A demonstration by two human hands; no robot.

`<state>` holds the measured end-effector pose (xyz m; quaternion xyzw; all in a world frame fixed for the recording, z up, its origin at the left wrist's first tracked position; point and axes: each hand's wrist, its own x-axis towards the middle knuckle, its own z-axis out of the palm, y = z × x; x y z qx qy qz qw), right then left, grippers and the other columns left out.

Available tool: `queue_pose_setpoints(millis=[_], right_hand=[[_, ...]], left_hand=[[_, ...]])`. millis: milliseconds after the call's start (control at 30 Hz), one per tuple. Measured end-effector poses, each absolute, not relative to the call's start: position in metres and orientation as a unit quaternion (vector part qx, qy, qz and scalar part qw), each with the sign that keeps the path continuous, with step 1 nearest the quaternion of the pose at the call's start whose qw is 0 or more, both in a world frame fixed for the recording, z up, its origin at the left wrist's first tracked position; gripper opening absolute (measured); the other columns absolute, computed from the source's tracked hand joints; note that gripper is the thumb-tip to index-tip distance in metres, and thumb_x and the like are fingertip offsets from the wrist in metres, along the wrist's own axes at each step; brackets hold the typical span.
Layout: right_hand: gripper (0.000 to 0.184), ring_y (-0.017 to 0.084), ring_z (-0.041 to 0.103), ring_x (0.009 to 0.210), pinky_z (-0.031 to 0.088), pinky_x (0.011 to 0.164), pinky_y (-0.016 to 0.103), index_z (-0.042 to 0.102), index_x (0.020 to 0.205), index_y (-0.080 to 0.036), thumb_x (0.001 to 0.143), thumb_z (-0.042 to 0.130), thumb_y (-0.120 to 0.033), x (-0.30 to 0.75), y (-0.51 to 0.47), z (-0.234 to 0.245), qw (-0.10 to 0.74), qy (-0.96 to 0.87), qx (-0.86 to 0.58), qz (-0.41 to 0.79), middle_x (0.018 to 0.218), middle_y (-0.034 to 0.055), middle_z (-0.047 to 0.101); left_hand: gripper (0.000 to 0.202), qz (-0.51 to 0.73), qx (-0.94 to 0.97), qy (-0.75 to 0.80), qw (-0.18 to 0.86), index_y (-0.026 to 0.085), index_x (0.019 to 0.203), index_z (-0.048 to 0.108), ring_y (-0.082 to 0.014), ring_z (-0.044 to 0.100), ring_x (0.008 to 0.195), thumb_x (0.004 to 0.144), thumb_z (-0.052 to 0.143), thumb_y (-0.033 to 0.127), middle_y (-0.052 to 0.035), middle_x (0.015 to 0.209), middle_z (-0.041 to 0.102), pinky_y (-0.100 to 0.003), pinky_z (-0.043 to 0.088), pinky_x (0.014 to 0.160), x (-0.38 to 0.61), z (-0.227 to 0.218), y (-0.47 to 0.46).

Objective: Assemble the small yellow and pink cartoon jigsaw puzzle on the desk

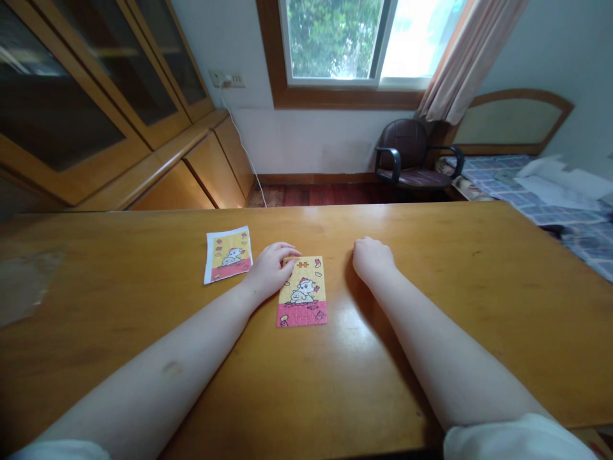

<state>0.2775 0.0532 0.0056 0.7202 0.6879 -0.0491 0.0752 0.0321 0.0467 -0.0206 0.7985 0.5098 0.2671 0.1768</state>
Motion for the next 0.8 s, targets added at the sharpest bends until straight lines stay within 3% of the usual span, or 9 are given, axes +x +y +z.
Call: queue_pose_setpoints(millis=[233, 500, 633, 800], right_hand=[[0.025, 0.027, 0.063, 0.091, 0.045, 0.072, 0.033, 0.065, 0.099, -0.014, 0.083, 0.047, -0.017, 0.276, 0.053, 0.004, 0.062, 0.684, 0.723, -0.072, 0.099, 0.0164, 0.067], [0.015, 0.023, 0.063, 0.082, 0.043, 0.065, 0.029, 0.064, 0.083, -0.015, 0.08, 0.049, -0.018, 0.27, 0.052, -0.001, 0.052, 0.721, 0.68, -0.123, 0.092, 0.0136, 0.066], [0.011, 0.021, 0.062, 0.084, 0.042, 0.067, 0.028, 0.063, 0.085, -0.018, 0.079, 0.055, -0.023, 0.275, 0.053, -0.001, 0.015, 0.722, 0.681, -0.124, 0.094, 0.01, 0.066], [0.024, 0.024, 0.062, 0.081, 0.041, 0.061, 0.03, 0.066, 0.087, -0.019, 0.072, 0.064, -0.038, 0.285, 0.057, 0.002, 0.046, 0.682, 0.725, -0.08, 0.091, 0.0094, 0.067]], left_hand=[[0.024, 0.268, 0.797, 0.509, 0.183, 0.021, 0.093, 0.069, -0.0206, 0.056, 0.103, 0.083, 0.047, 0.022, -0.004, 0.105, 0.064, -0.038, 0.043, 0.097, 0.033, -0.02, 0.046], [0.024, 0.264, 0.799, 0.506, 0.188, 0.021, 0.094, 0.068, -0.0204, 0.057, 0.104, 0.083, 0.047, 0.022, -0.0044, 0.106, 0.063, -0.038, 0.044, 0.098, 0.033, -0.019, 0.046], [0.025, 0.267, 0.798, 0.505, 0.189, 0.022, 0.095, 0.068, -0.0206, 0.056, 0.104, 0.083, 0.046, 0.021, -0.0044, 0.106, 0.063, -0.039, 0.044, 0.098, 0.032, -0.02, 0.046], [0.025, 0.272, 0.8, 0.501, 0.187, 0.022, 0.095, 0.068, -0.0204, 0.056, 0.104, 0.083, 0.046, 0.022, -0.0043, 0.106, 0.063, -0.038, 0.044, 0.098, 0.032, -0.024, 0.047]])
